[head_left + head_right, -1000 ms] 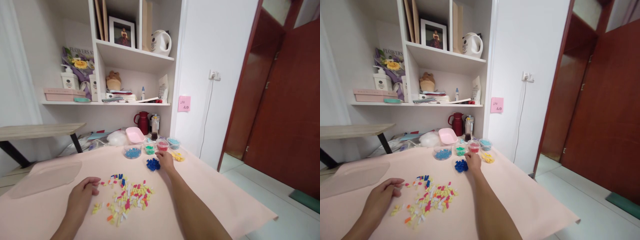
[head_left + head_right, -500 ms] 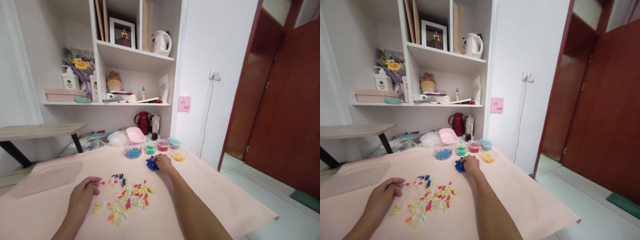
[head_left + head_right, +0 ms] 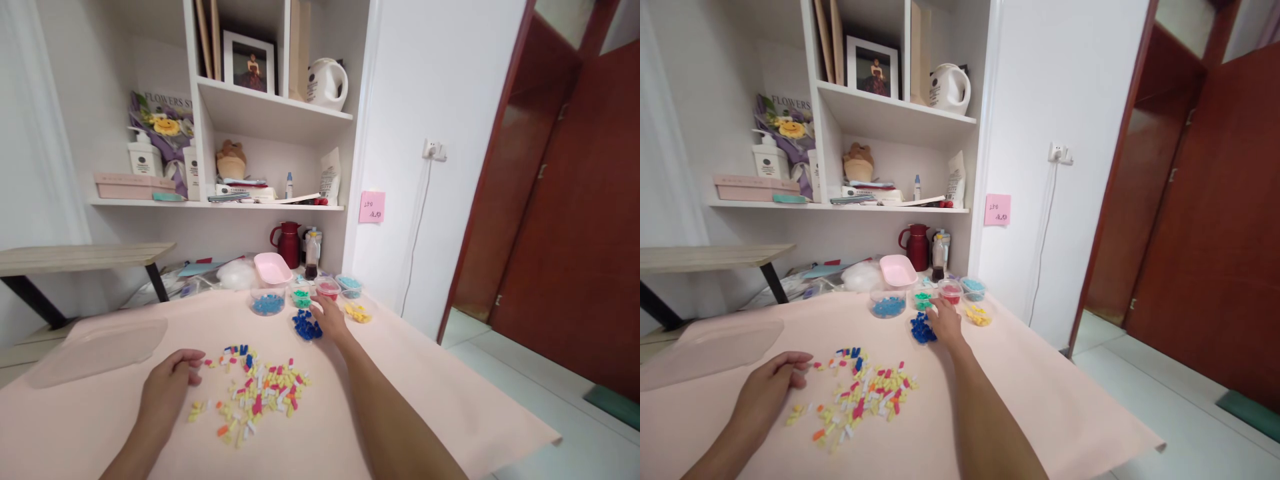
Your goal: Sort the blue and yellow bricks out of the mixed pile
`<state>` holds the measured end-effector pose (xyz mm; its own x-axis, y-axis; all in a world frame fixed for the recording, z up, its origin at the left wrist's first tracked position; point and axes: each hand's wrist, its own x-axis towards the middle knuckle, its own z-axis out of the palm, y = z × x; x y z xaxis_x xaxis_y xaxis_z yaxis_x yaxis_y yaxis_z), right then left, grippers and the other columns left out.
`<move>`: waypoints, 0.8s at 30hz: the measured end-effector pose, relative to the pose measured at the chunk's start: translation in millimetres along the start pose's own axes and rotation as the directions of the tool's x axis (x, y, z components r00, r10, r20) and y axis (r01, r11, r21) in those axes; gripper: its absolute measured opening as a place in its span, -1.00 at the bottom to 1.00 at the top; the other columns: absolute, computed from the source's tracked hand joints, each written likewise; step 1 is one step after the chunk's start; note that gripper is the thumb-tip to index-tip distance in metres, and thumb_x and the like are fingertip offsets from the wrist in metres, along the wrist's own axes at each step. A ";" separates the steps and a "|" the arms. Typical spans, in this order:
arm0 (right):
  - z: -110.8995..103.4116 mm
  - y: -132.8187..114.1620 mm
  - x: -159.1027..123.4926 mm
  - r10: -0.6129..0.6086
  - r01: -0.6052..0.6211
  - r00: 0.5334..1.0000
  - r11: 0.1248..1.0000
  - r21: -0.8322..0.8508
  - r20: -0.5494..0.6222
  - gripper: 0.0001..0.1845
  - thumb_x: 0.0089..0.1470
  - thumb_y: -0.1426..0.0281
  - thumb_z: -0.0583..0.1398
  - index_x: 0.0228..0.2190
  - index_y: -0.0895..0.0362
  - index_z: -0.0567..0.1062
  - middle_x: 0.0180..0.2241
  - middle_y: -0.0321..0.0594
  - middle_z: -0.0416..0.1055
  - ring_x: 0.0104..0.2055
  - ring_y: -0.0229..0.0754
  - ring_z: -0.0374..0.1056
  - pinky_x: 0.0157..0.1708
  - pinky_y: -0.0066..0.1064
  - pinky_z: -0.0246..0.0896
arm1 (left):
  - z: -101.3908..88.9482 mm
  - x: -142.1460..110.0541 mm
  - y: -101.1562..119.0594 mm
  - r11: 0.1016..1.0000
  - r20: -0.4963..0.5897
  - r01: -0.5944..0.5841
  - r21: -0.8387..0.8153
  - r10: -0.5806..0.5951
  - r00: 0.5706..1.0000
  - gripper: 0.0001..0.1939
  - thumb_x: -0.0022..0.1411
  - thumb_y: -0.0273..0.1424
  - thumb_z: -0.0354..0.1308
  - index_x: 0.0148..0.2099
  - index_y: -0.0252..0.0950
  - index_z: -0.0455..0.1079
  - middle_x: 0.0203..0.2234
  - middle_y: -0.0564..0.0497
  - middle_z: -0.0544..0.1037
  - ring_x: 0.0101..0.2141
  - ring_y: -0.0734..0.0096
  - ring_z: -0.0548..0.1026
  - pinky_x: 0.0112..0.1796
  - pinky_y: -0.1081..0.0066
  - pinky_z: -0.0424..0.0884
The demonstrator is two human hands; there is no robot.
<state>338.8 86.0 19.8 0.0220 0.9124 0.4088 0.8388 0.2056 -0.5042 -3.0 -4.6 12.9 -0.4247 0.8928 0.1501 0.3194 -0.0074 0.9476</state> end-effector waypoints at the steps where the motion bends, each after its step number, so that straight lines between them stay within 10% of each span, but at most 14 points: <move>1: 1.4 -2.8 -1.6 -0.029 0.029 0.999 1.000 -0.005 0.022 -0.54 0.28 0.23 -0.02 0.15 0.05 0.36 0.23 -0.14 0.25 0.26 -0.04 0.13 0.16 -0.10 0.02 | 0.3 -0.4 0.3 1.000 0.001 0.002 0.000 -0.002 1.000 -0.69 -0.17 -0.32 0.01 -0.35 -0.20 0.48 -0.61 0.05 0.55 -0.41 0.16 0.53 -0.22 0.26 0.33; 11: 11.0 -17.5 -5.4 -0.148 0.157 0.976 0.987 -0.044 0.160 -0.52 0.32 0.10 -0.10 -0.16 0.00 0.54 0.02 -0.15 0.47 0.14 0.01 0.24 0.11 -0.04 -0.01 | 1.5 -2.2 -3.8 0.999 -0.009 -0.039 -0.024 0.039 0.999 -0.71 -0.13 -0.32 0.00 -0.35 -0.23 0.48 -0.69 0.04 0.50 -0.32 0.11 0.54 -0.22 0.26 0.34; 18: -13.3 -13.9 0.3 -0.080 0.085 0.994 0.994 0.074 -0.070 -0.31 0.35 0.11 -0.31 -0.05 0.12 0.51 -0.04 -0.06 0.49 0.05 -0.05 0.35 0.01 -0.25 0.18 | 2.6 -3.1 -3.0 0.999 -0.007 -0.025 -0.035 0.025 1.000 -0.71 -0.11 -0.33 -0.01 -0.35 -0.23 0.48 -0.60 0.04 0.55 -0.45 0.23 0.51 -0.27 0.28 0.34; 24: -8.4 -43.4 -12.4 -0.200 0.249 0.965 0.899 0.360 -0.168 -0.61 0.26 0.22 0.01 -0.15 0.12 0.56 -0.14 -0.11 0.54 -0.09 -0.06 0.43 -0.06 -0.24 0.26 | 4.3 -5.6 -3.9 0.997 -0.016 -0.058 -0.050 0.058 0.998 -0.72 -0.11 -0.34 -0.03 -0.38 -0.23 0.48 -0.66 0.07 0.50 -0.49 0.24 0.50 -0.31 0.30 0.35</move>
<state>306.7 62.7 43.0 -0.0554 0.7799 0.6234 0.5637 0.5398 -0.6252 1.7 -7.6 7.1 -0.4187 0.8838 0.2088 0.3009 -0.0819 0.9501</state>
